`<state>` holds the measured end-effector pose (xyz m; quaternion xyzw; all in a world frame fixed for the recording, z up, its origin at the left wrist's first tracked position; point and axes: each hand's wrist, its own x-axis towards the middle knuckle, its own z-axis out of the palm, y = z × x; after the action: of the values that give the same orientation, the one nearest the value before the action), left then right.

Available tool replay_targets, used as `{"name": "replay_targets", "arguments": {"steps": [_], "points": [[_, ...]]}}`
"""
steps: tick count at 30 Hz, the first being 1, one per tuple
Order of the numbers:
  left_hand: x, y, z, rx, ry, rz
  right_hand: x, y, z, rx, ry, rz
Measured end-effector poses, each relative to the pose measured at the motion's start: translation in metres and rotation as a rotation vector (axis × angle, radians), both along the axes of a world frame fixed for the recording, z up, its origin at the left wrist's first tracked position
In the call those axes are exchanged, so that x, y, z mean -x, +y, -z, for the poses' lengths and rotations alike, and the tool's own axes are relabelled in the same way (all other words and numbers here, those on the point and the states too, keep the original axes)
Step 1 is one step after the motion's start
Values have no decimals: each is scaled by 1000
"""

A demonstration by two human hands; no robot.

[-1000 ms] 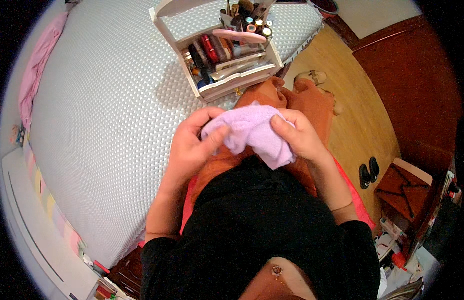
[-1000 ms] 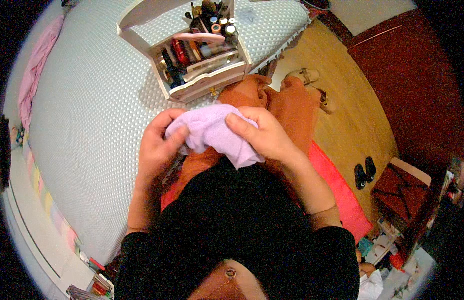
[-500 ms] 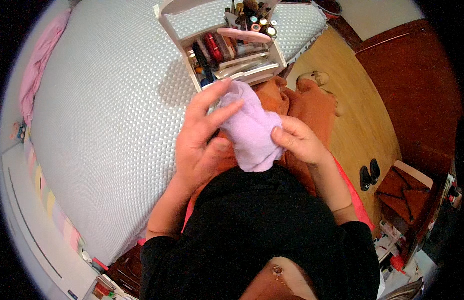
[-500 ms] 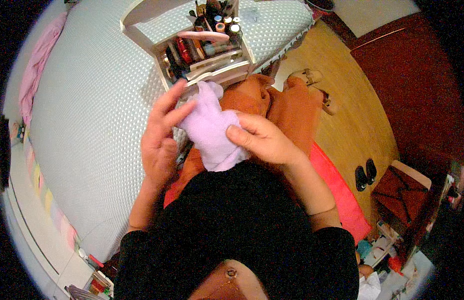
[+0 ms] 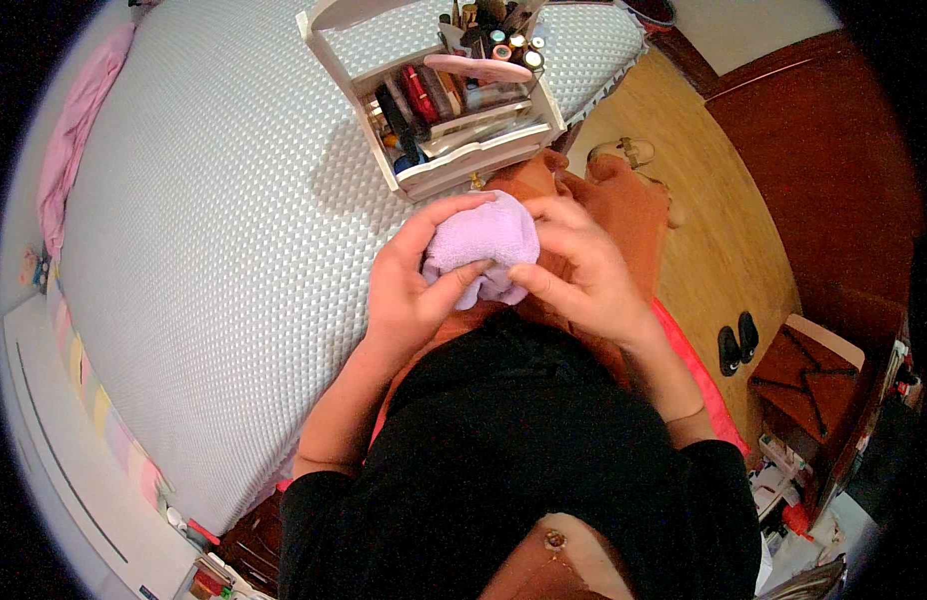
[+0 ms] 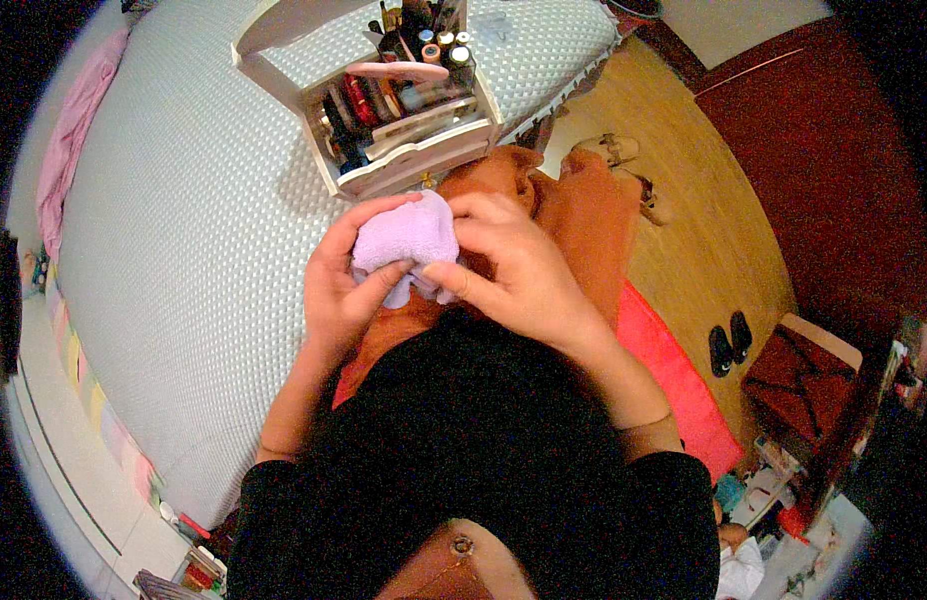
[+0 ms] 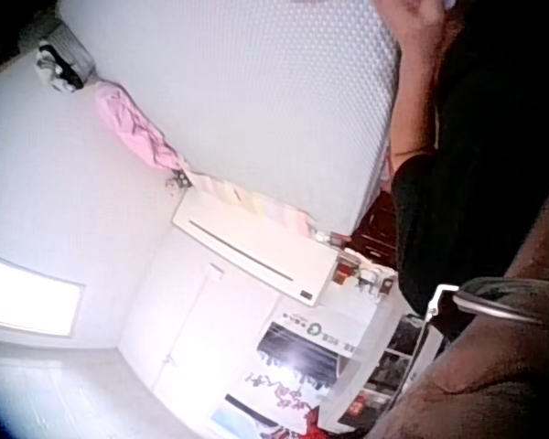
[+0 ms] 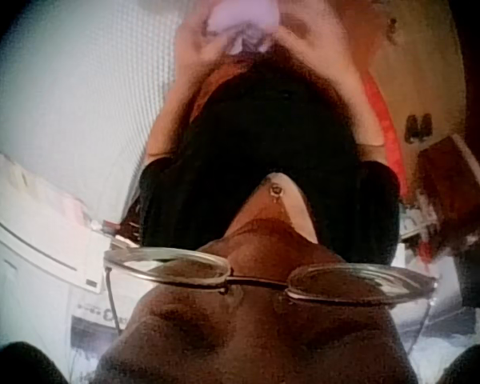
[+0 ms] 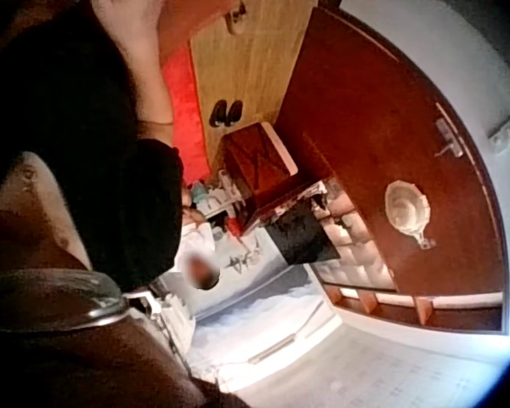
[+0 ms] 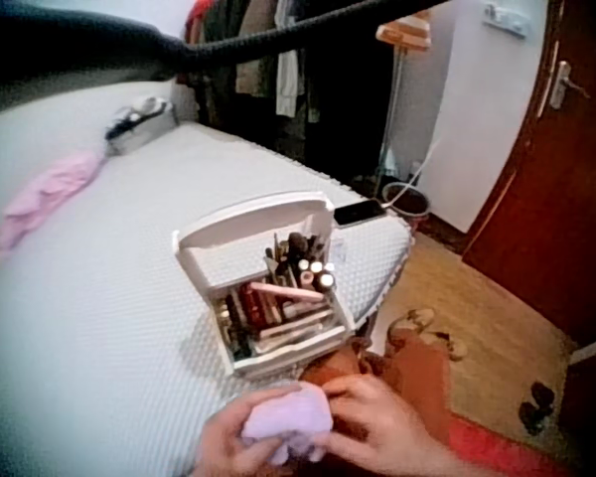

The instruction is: The person cleans a white cat-shaped makeup mirror with a purple cloth. They wipe the mirror surface, the frame, and the interior compartments containing makeup items. The person rotates the mirror to clean all sides and the back.

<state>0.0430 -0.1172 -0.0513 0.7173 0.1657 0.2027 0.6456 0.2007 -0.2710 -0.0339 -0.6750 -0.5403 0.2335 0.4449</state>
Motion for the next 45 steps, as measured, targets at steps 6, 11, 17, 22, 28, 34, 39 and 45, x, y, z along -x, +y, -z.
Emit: {"name": "replay_targets", "arguments": {"steps": [6,11,17,22,28,34,39,45], "points": [[4,0,2,-197,23,-112,2,9,-10,-82,-63,196],[6,8,-13,-282,-73,-214,6,12,4,-11,226,220],[23,11,-39,-717,-107,-119,9,19,14,-199,9,297],[5,-4,-9,-358,-25,-32,28,24,11,-304,421,174],[10,-13,5,43,-42,-26,35,18,19,-205,922,121],[14,-15,9,-126,120,-182,22,29,6,-262,-156,261],[14,-8,-1,-91,114,-156,31,30,11,-237,31,177],[33,-12,20,830,-117,-157,42,47,29,-324,299,117]]}}
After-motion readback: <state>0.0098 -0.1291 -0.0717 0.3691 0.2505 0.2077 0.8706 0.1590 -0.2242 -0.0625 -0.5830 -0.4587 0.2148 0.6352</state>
